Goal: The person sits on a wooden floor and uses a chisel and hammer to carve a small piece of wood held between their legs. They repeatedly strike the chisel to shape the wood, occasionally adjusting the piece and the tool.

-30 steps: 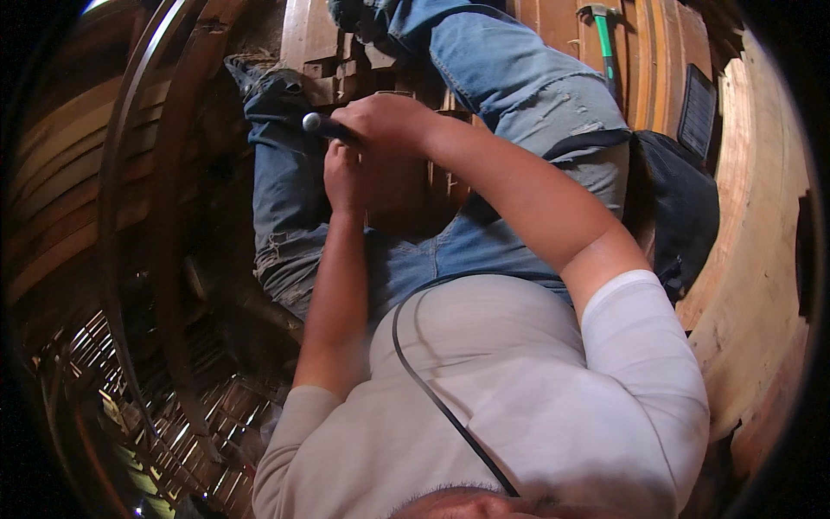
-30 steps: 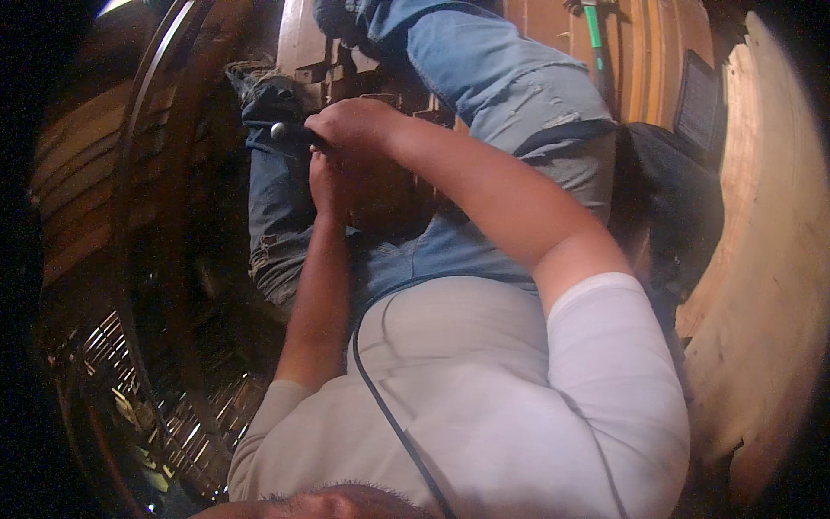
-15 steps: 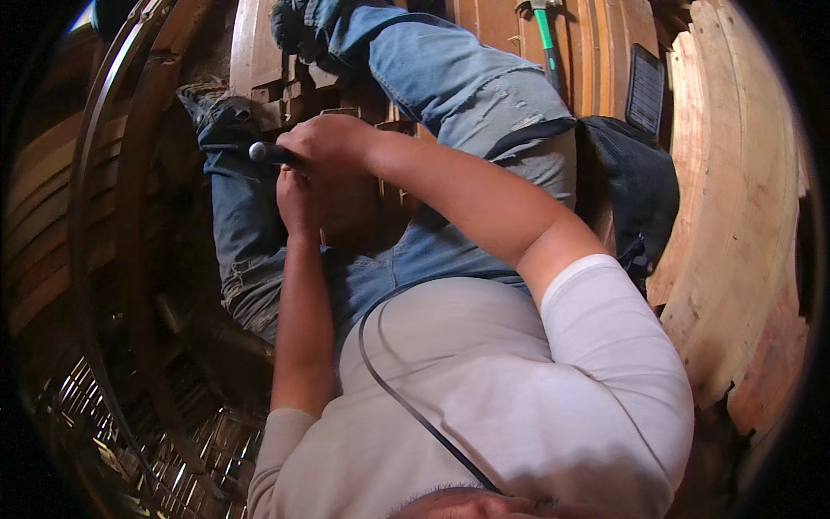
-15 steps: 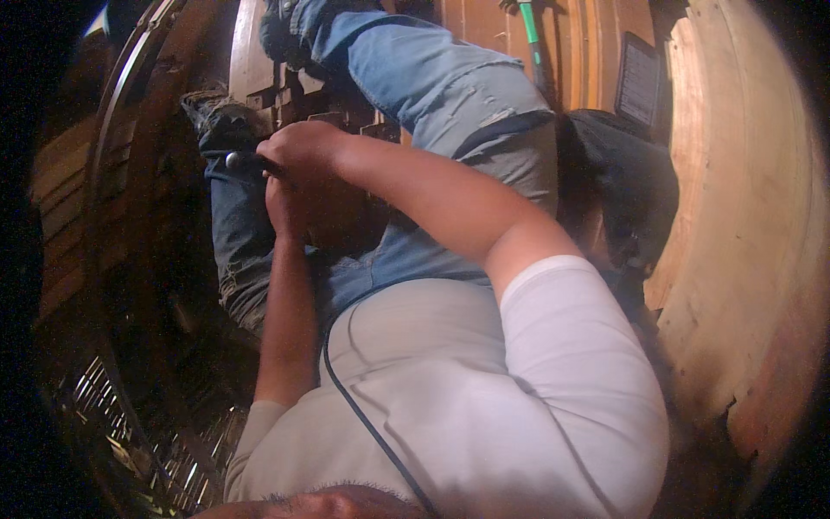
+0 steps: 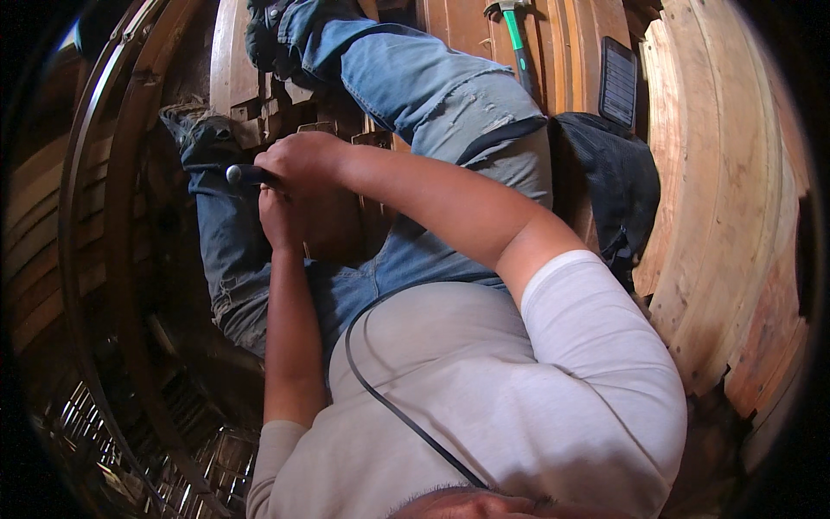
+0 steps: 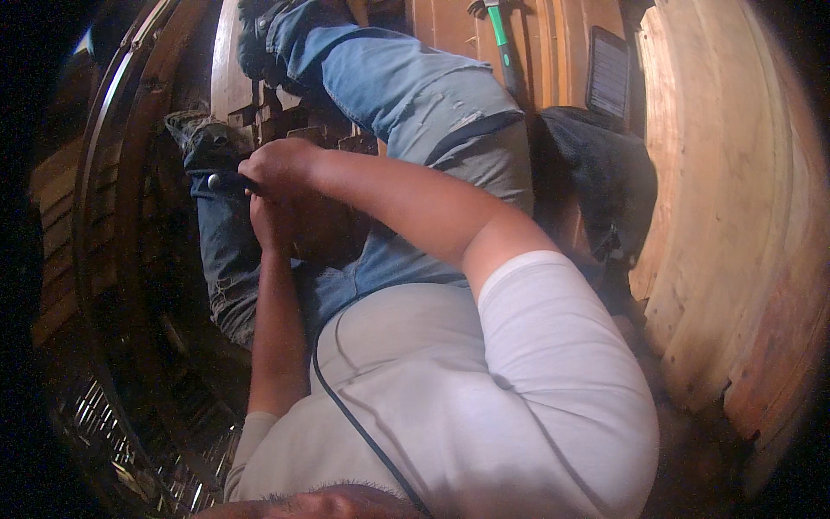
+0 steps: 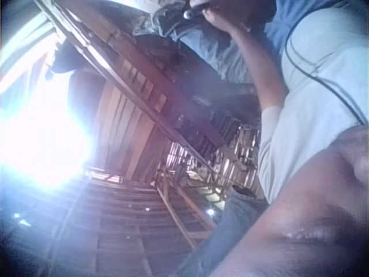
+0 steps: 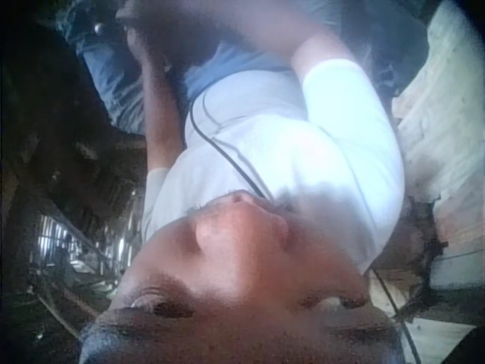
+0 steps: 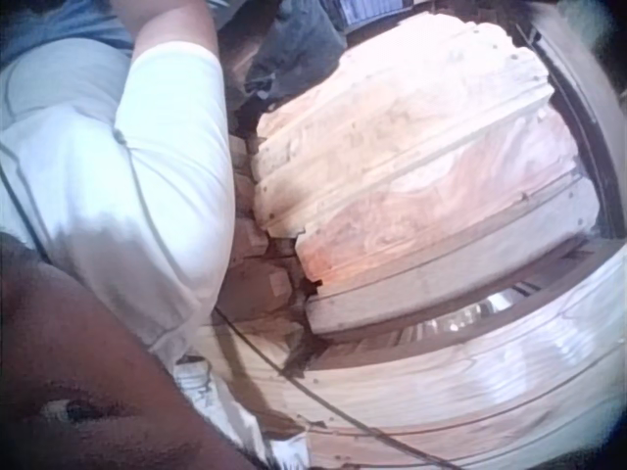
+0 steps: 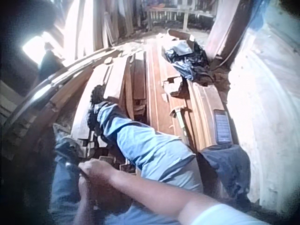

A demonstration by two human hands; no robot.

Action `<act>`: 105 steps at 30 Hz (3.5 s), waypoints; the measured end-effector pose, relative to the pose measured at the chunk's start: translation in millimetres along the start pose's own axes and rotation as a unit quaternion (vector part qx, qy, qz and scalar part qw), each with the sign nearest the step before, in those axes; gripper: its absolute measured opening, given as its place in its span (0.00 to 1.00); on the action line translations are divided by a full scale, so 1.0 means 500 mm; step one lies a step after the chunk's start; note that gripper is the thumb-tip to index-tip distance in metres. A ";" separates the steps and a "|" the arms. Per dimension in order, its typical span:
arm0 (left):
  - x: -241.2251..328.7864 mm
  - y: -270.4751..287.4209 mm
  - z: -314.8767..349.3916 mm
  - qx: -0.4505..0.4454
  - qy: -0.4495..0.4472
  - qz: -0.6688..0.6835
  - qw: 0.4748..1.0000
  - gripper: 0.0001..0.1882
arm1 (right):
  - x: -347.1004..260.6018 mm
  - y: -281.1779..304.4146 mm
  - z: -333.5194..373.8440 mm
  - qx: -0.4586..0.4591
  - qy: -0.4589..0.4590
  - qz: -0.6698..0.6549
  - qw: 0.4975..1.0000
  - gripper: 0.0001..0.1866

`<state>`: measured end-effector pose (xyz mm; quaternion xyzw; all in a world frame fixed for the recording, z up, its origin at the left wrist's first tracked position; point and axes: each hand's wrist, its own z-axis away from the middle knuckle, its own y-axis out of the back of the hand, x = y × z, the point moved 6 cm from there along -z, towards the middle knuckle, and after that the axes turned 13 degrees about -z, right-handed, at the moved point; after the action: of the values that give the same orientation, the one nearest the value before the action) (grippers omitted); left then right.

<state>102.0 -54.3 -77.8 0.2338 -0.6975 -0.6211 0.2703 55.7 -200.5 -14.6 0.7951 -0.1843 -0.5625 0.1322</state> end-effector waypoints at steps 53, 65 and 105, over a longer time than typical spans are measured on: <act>-0.032 -0.004 -0.002 0.064 0.037 0.091 0.993 0.14 | -0.080 0.227 0.032 0.148 -0.184 0.064 0.970 0.26; -0.026 -0.005 -0.001 0.064 0.052 0.103 0.991 0.12 | 0.187 0.558 0.449 0.096 -0.617 0.306 0.719 0.24; -0.043 -0.016 0.002 0.072 0.101 0.171 0.977 0.08 | -0.414 0.266 0.029 0.078 -0.121 0.186 0.972 0.11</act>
<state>117.5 -40.2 -87.7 0.1917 -0.7388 -0.4873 0.4242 -39.1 -228.4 211.3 0.6811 -0.3869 -0.6036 0.1483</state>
